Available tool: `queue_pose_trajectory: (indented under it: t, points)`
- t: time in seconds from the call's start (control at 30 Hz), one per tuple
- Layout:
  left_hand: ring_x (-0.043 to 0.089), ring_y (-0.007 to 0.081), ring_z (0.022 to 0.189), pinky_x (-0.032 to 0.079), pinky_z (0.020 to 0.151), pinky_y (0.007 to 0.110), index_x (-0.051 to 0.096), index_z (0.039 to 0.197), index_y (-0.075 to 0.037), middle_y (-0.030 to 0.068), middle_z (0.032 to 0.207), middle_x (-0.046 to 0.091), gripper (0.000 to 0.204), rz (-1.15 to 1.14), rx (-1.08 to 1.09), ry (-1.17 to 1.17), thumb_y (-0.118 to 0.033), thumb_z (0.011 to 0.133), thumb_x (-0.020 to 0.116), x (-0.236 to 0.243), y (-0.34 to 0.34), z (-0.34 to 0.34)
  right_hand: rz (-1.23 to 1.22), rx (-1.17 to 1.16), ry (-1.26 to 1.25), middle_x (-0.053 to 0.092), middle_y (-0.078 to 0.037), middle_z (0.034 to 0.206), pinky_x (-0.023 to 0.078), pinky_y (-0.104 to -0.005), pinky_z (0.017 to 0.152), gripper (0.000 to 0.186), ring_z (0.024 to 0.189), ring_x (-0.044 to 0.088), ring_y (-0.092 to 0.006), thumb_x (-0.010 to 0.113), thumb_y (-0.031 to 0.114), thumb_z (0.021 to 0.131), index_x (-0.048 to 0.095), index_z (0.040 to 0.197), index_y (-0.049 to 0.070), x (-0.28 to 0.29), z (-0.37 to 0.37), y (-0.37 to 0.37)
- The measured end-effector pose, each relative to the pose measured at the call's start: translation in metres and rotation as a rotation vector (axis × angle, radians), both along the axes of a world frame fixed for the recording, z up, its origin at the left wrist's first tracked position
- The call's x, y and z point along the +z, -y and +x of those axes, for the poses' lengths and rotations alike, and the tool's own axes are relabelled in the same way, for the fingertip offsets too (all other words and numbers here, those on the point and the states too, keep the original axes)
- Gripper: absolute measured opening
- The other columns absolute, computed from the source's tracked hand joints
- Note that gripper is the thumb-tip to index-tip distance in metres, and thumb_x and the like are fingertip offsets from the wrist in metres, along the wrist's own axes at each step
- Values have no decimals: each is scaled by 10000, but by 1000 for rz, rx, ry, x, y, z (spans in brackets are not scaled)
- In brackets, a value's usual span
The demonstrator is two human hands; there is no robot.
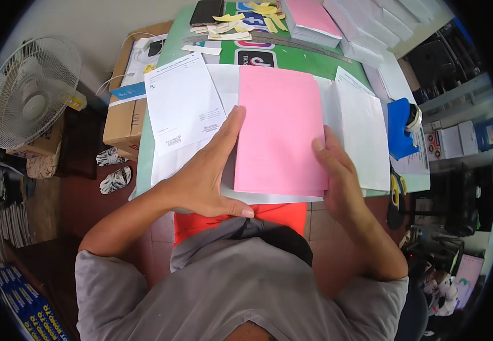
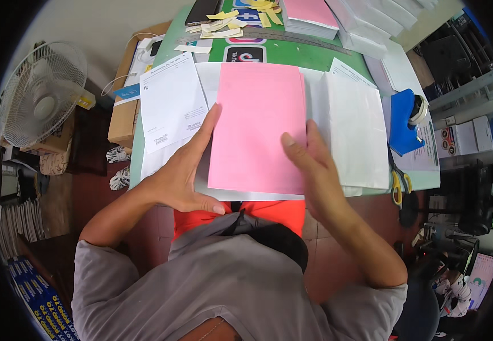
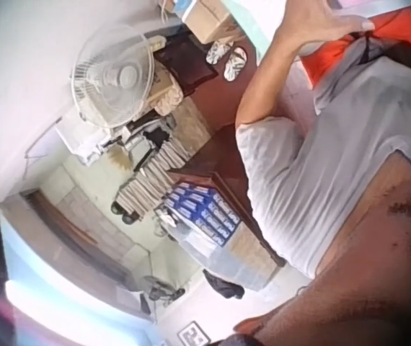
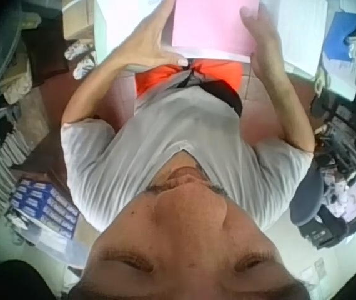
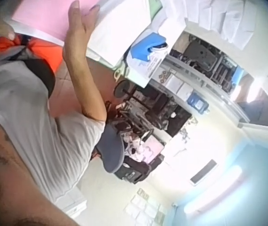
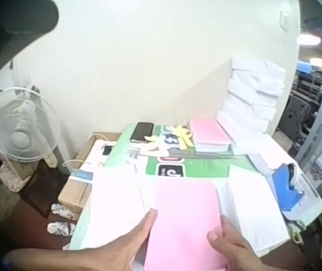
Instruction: Organizing, stacking, and wrapping bundles of printed prescription forms with white paper and adhesive strips.
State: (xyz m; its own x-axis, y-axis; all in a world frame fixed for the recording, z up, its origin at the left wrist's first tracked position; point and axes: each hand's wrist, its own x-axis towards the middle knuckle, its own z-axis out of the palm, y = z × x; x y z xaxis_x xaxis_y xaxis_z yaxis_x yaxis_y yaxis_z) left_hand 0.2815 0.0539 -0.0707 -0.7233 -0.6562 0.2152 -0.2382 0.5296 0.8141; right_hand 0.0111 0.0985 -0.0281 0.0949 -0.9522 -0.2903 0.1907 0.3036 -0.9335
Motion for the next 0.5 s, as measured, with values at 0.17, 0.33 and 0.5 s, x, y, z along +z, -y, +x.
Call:
queue_pose_trajectory:
  t: [0.17, 0.33, 0.5]
  points:
    - [46, 440, 1598, 141, 1284, 465, -73, 1632, 39, 315, 1706, 3, 1470, 45, 16, -27, -589, 719, 894, -4, 0, -4, -110, -18, -89, 185, -284, 1676, 214, -375, 1254, 1054, 1563, 219, -308, 686, 379, 1002, 2, 1587, -170, -16, 2, -2]
    - [3, 433, 1601, 148, 1278, 489, -20, 1646, 23, 320, 1704, 25, 1355, -6, 8, -13, -540, 788, 865, -13, -1, 3, -236, 188, -407, 208, -284, 1666, 247, -405, 1245, 1174, 1557, 232, -324, 844, 271, 878, 18, 1597, -153, -6, -14, -12]
    - [-27, 426, 1604, 150, 1265, 507, 131, 1649, -39, 326, 1704, 38, 1221, -30, 8, -111, -517, 801, 867, -11, -4, -2, -431, 235, -702, 262, -253, 1664, 343, -416, 1204, 1308, 1515, 356, -319, 960, 118, 687, 83, 1649, -18, -4, -16, -30]
